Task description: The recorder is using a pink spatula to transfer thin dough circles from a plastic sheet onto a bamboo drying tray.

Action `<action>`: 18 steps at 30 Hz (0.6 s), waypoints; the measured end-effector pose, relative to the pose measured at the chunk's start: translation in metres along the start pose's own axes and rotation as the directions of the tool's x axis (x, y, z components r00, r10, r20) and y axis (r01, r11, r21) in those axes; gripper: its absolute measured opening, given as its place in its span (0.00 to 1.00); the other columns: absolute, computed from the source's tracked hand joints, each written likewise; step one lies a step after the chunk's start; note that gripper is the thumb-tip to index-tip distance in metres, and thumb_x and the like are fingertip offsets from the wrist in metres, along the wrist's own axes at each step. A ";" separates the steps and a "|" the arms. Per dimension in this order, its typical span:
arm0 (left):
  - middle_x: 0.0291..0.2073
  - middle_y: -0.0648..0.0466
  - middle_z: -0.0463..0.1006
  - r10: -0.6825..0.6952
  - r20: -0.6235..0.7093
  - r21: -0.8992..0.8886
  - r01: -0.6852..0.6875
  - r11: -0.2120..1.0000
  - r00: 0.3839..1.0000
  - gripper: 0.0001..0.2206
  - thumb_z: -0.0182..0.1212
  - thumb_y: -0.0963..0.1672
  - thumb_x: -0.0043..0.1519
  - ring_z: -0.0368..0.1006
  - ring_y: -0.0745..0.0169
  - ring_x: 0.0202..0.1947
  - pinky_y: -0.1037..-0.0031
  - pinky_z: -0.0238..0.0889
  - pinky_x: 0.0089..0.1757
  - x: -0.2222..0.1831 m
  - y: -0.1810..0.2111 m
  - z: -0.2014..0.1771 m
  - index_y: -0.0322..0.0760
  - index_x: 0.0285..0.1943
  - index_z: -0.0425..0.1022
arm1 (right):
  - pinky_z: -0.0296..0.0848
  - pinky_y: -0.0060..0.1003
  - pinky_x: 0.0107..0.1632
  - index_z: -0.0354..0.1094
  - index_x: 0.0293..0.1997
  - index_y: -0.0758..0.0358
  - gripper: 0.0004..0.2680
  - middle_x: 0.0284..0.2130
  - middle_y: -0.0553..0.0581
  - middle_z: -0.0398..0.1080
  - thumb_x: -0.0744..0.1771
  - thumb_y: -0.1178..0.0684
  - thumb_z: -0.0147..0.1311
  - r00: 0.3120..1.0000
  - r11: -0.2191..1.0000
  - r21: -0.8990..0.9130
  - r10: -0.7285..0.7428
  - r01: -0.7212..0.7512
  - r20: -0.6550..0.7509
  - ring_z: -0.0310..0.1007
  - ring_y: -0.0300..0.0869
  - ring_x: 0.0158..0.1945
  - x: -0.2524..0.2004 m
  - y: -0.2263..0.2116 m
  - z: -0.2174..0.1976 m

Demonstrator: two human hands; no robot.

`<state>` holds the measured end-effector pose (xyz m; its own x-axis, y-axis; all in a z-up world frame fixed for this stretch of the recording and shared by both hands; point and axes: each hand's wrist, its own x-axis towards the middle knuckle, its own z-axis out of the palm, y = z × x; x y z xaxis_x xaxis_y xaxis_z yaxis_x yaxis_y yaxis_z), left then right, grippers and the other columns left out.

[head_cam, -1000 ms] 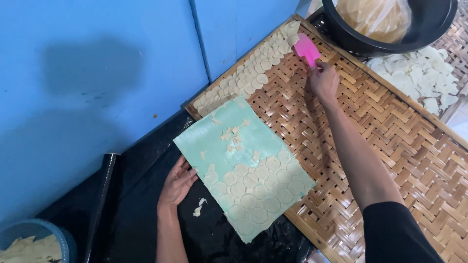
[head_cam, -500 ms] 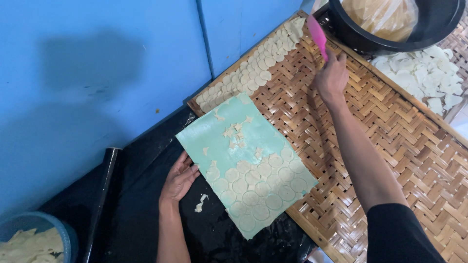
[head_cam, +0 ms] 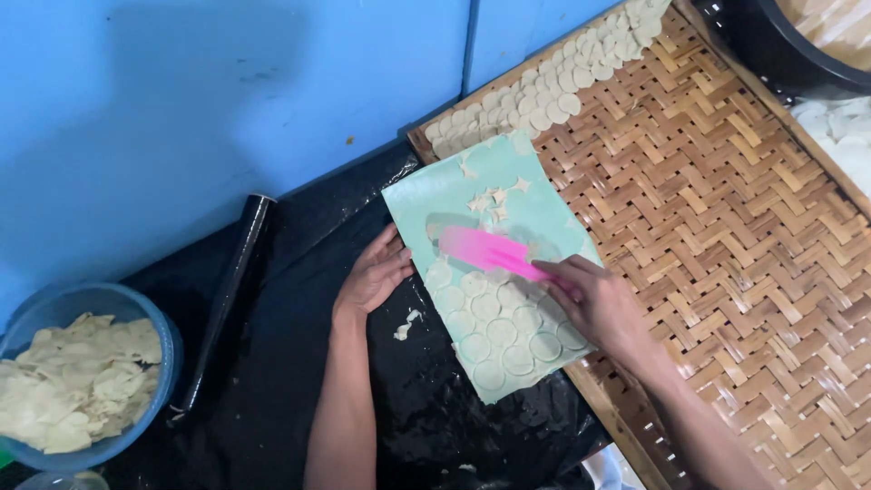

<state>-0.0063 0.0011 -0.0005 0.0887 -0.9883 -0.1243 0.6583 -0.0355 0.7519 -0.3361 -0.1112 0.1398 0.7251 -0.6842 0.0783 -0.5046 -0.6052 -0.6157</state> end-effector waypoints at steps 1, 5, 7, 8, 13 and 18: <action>0.65 0.49 0.68 0.001 -0.002 -0.002 -0.001 1.000 1.000 0.33 0.64 0.41 0.63 0.68 0.59 0.63 0.65 0.65 0.57 -0.001 0.001 0.002 0.33 0.78 0.54 | 0.77 0.39 0.33 0.75 0.56 0.55 0.12 0.33 0.55 0.76 0.66 0.54 0.58 1.000 1.000 -0.001 -0.001 0.001 0.003 0.77 0.41 0.28 -0.003 -0.003 0.003; 0.64 0.48 0.70 0.012 0.016 -0.021 -0.011 1.000 1.000 0.33 0.64 0.41 0.63 0.69 0.57 0.62 0.64 0.66 0.57 0.000 0.000 0.000 0.33 0.78 0.55 | 0.75 0.43 0.33 0.76 0.54 0.54 0.12 0.34 0.56 0.75 0.66 0.53 0.58 1.000 0.997 -0.071 0.015 -0.014 0.009 0.75 0.47 0.26 -0.014 -0.015 0.008; 0.64 0.48 0.70 0.015 0.022 -0.036 -0.014 0.999 1.000 0.33 0.64 0.41 0.64 0.68 0.58 0.62 0.64 0.65 0.57 0.000 0.000 -0.002 0.33 0.78 0.55 | 0.75 0.44 0.34 0.76 0.55 0.55 0.12 0.33 0.57 0.74 0.66 0.53 0.57 0.999 0.998 -0.064 0.027 -0.026 0.025 0.75 0.47 0.27 -0.017 -0.020 0.009; 0.64 0.49 0.70 0.018 0.028 -0.036 -0.017 0.999 0.999 0.33 0.64 0.41 0.63 0.68 0.58 0.62 0.63 0.65 0.58 0.000 0.001 -0.001 0.33 0.78 0.55 | 0.75 0.43 0.34 0.76 0.54 0.55 0.11 0.33 0.56 0.74 0.66 0.53 0.57 0.998 0.996 -0.077 0.045 -0.042 0.034 0.75 0.46 0.27 -0.018 -0.021 0.011; 0.65 0.49 0.70 0.016 0.028 -0.045 -0.014 0.999 0.999 0.33 0.64 0.41 0.63 0.68 0.57 0.65 0.61 0.64 0.59 -0.001 0.003 0.004 0.33 0.78 0.54 | 0.75 0.43 0.33 0.76 0.53 0.55 0.11 0.36 0.55 0.75 0.66 0.53 0.57 0.998 0.996 -0.075 0.056 -0.055 0.013 0.77 0.46 0.27 -0.020 -0.025 0.014; 0.65 0.48 0.69 0.010 0.021 -0.051 -0.009 0.999 1.000 0.34 0.63 0.41 0.63 0.67 0.55 0.64 0.59 0.64 0.60 -0.001 0.001 0.001 0.34 0.79 0.53 | 0.76 0.41 0.33 0.77 0.52 0.55 0.10 0.34 0.55 0.76 0.66 0.52 0.57 0.990 0.986 -0.083 0.140 -0.142 -0.031 0.79 0.44 0.28 -0.020 -0.011 0.017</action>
<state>-0.0066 0.0019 0.0011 0.0800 -0.9914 -0.1034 0.6946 -0.0190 0.7191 -0.3372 -0.0843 0.1318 0.6324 -0.7745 0.0159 -0.6396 -0.5337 -0.5533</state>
